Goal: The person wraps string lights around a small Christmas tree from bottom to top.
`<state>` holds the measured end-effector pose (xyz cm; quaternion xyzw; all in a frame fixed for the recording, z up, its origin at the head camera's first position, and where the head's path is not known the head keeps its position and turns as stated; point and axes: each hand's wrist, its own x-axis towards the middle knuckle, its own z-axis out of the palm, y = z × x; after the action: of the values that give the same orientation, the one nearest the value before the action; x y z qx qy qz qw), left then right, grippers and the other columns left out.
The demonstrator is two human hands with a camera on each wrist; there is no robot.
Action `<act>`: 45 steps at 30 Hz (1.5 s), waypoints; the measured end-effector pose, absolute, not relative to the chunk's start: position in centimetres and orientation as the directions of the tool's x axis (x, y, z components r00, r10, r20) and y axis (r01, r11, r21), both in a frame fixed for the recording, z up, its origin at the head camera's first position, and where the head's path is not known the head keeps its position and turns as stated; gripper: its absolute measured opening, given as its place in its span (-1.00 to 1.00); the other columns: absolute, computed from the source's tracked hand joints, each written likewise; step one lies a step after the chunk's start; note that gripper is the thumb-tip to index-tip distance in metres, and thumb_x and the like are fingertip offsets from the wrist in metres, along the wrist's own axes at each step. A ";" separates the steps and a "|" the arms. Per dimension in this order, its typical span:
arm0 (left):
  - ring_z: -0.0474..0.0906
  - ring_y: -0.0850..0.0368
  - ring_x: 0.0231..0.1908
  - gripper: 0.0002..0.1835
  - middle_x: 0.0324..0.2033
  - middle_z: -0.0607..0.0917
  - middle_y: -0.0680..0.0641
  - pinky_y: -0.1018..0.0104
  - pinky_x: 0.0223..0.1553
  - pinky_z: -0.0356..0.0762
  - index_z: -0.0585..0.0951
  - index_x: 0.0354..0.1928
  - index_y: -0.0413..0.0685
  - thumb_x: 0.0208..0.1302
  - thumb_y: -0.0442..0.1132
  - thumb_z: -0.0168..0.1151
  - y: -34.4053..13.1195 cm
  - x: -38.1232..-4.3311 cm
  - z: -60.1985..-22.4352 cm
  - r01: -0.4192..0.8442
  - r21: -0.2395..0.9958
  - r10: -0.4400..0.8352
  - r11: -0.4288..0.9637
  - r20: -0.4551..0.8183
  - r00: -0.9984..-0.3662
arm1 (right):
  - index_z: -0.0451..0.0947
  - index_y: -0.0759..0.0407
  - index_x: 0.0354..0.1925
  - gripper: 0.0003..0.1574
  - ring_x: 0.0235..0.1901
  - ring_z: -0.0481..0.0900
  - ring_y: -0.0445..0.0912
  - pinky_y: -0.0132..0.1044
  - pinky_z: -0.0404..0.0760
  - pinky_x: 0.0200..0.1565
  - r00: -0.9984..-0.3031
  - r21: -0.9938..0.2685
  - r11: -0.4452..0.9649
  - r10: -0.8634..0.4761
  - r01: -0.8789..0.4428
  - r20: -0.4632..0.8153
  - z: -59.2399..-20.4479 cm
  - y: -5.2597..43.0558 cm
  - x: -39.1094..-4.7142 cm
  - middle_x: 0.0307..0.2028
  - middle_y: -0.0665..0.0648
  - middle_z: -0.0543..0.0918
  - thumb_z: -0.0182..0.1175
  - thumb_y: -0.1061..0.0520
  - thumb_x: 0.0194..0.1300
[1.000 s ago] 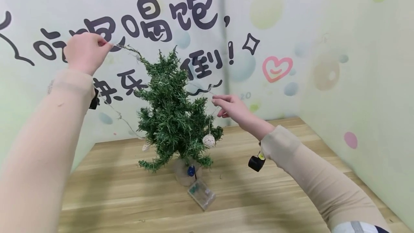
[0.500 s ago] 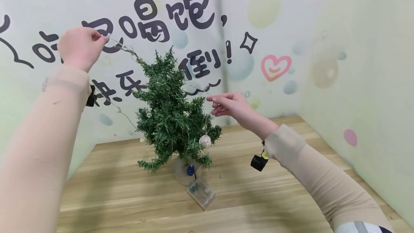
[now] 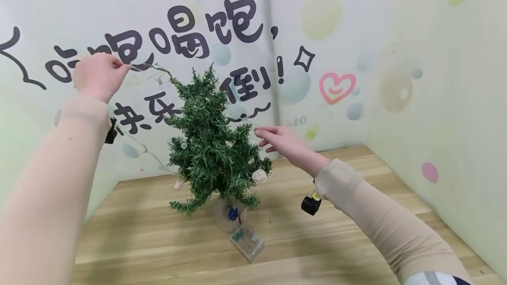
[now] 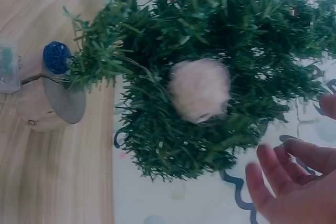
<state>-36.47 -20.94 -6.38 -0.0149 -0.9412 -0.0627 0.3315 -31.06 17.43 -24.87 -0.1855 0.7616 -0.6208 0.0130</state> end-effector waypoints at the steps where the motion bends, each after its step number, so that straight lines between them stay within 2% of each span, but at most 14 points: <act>1: 0.42 -0.12 -0.38 -0.52 -0.42 0.59 -0.16 0.09 -0.59 0.28 0.61 -0.30 -0.13 0.26 0.08 -0.19 -21.4 -36.5 -6.7 0.060 0.105 -0.019 0.993 0.622 -0.783 | 0.29 0.20 0.17 -0.38 -0.09 0.42 0.00 -0.16 0.44 -0.08 -0.932 -0.945 0.197 -0.304 -0.262 0.196 -25.2 17.3 -31.1 0.05 0.18 0.38 0.01 -0.10 0.25; 4: 0.40 -0.10 -0.47 -0.55 -0.58 0.54 -0.14 0.11 -0.64 0.26 0.58 -0.45 -0.16 0.25 0.02 -0.17 -22.8 -36.6 -7.6 0.037 0.095 -0.031 0.995 0.628 -0.778 | 0.25 0.14 0.20 -0.29 0.03 0.34 0.03 -0.11 0.37 -0.02 -0.928 -0.915 0.297 -0.333 -0.272 0.168 -25.9 16.9 -31.0 0.13 0.18 0.33 0.01 -0.21 0.20; 8: 0.39 -0.11 -0.49 -0.56 -0.66 0.51 -0.13 0.05 -0.59 0.26 0.54 -0.52 -0.18 0.25 0.00 -0.14 -24.9 -36.6 -8.5 0.016 0.118 -0.061 0.993 0.616 -0.786 | 0.28 0.09 0.19 -0.26 0.04 0.36 0.02 -0.04 0.31 0.03 -0.919 -0.851 0.421 -0.358 -0.315 0.163 -26.7 16.9 -30.7 0.12 0.16 0.37 0.03 -0.26 0.16; 10: 0.39 -0.13 -0.48 -0.55 -0.66 0.50 -0.14 0.01 -0.57 0.26 0.51 -0.56 -0.18 0.25 0.01 -0.15 -26.0 -36.6 -9.0 -0.004 0.133 -0.084 0.991 0.603 -0.793 | 0.37 0.11 0.10 -0.34 -0.07 0.44 -0.01 -0.06 0.37 -0.03 -0.910 -0.807 0.472 -0.374 -0.355 0.181 -27.0 17.0 -30.6 0.00 0.17 0.47 0.05 -0.24 0.16; 13: 0.40 -0.17 -0.41 -0.54 -0.59 0.54 -0.17 -0.06 -0.51 0.25 0.54 -0.47 -0.19 0.26 0.03 -0.17 -27.6 -36.4 -9.9 -0.021 0.155 -0.108 0.988 0.575 -0.811 | 0.50 0.19 -0.18 -0.54 -0.33 0.47 -0.07 -0.15 0.44 -0.24 -0.889 -0.757 0.509 -0.407 -0.410 0.208 -27.5 17.2 -30.5 -0.30 0.15 0.56 0.08 -0.16 0.17; 15: 0.39 -0.18 -0.40 -0.53 -0.58 0.54 -0.17 -0.07 -0.49 0.24 0.55 -0.46 -0.20 0.26 0.03 -0.19 -28.6 -36.3 -10.6 -0.039 0.161 -0.124 0.986 0.563 -0.817 | 0.52 0.22 -0.27 -0.61 -0.39 0.46 -0.11 -0.21 0.45 -0.30 -0.875 -0.734 0.518 -0.432 -0.440 0.219 -28.0 17.4 -30.5 -0.37 0.10 0.57 0.08 -0.09 0.19; 16: 0.39 -0.18 -0.40 -0.52 -0.58 0.55 -0.17 -0.07 -0.49 0.24 0.55 -0.45 -0.20 0.26 0.04 -0.19 -29.1 -36.2 -10.9 -0.042 0.165 -0.128 0.985 0.558 -0.820 | 0.53 0.23 -0.30 -0.64 -0.40 0.47 -0.12 -0.23 0.45 -0.32 -0.869 -0.726 0.520 -0.443 -0.450 0.222 -28.1 17.5 -30.5 -0.38 0.08 0.58 0.08 -0.06 0.20; 21: 0.40 -0.16 -0.48 -0.49 -0.66 0.53 -0.13 0.01 -0.54 0.23 0.55 -0.53 -0.20 0.24 0.08 -0.17 -31.0 -35.3 -12.7 -0.061 0.184 -0.155 0.981 0.555 -0.817 | 0.57 0.15 -0.12 -0.68 -0.21 0.53 -0.16 -0.28 0.49 -0.20 -0.857 -0.707 0.527 -0.463 -0.472 0.227 -28.9 17.6 -29.7 -0.15 0.06 0.59 0.12 0.05 0.18; 24: 0.41 -0.20 -0.45 -0.49 -0.57 0.57 -0.20 0.00 -0.56 0.23 0.56 -0.45 -0.22 0.25 0.08 -0.18 -32.0 -34.9 -13.5 -0.072 0.192 -0.168 0.979 0.551 -0.817 | 0.58 0.11 -0.15 -0.71 -0.25 0.54 -0.16 -0.29 0.51 -0.27 -0.860 -0.697 0.538 -0.450 -0.475 0.238 -29.2 17.6 -29.0 -0.15 0.08 0.59 0.15 0.07 0.14; 28: 0.43 -0.27 -0.36 -0.47 -0.33 0.59 -0.29 -0.03 -0.55 0.23 0.56 -0.21 -0.22 0.26 0.09 -0.22 -32.9 -34.5 -13.8 -0.096 0.188 -0.188 0.977 0.563 -0.805 | 0.61 0.11 -0.25 -0.79 -0.44 0.53 -0.16 -0.31 0.49 -0.43 -0.855 -0.687 0.535 -0.447 -0.492 0.264 -29.5 17.8 -28.2 -0.26 0.05 0.62 0.17 0.10 0.12; 30: 0.43 -0.29 -0.33 -0.46 -0.28 0.58 -0.30 -0.04 -0.56 0.23 0.55 -0.13 -0.21 0.27 0.09 -0.24 -32.9 -34.4 -13.3 -0.097 0.183 -0.188 0.978 0.586 -0.788 | 0.62 0.12 -0.28 -0.82 -0.52 0.51 -0.15 -0.31 0.48 -0.49 -0.848 -0.683 0.528 -0.451 -0.505 0.278 -29.7 17.9 -27.9 -0.32 0.03 0.63 0.18 0.12 0.11; 37: 0.42 -0.29 -0.34 -0.45 -0.33 0.59 -0.28 0.00 -0.61 0.19 0.54 -0.09 -0.19 0.27 0.11 -0.23 -32.5 -33.4 -11.1 -0.043 0.166 -0.142 0.985 0.648 -0.748 | 0.62 0.12 -0.32 -0.84 -0.57 0.49 -0.16 -0.32 0.48 -0.52 -0.845 -0.667 0.537 -0.447 -0.517 0.295 -29.7 17.6 -26.8 -0.46 -0.01 0.59 0.17 0.11 0.12; 40: 0.42 -0.26 -0.42 -0.44 -0.44 0.59 -0.26 0.04 -0.64 0.18 0.56 -0.11 -0.18 0.27 0.14 -0.23 -32.1 -33.0 -10.7 -0.013 0.133 -0.099 0.991 0.664 -0.741 | 0.59 0.18 -0.26 -0.75 -0.55 0.51 -0.10 -0.29 0.50 -0.49 -0.860 -0.676 0.548 -0.426 -0.493 0.281 -29.6 17.5 -26.8 -0.47 0.05 0.58 0.17 0.06 0.13; 45: 0.40 -0.19 -0.55 -0.45 -0.59 0.57 -0.21 0.09 -0.69 0.16 0.59 -0.16 -0.13 0.26 0.15 -0.21 -31.2 -32.0 -10.3 0.036 0.098 -0.046 0.995 0.721 -0.691 | 0.43 0.29 -0.01 -0.41 -0.36 0.56 -0.05 -0.25 0.53 -0.34 -0.887 -0.662 0.591 -0.331 -0.462 0.324 -28.5 17.3 -26.2 -0.24 0.17 0.59 0.15 -0.10 0.13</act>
<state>-32.02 -31.25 -10.31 0.0030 -0.9180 -0.0521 0.3931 -26.16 17.30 -28.47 -0.2231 0.8879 -0.3936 -0.0833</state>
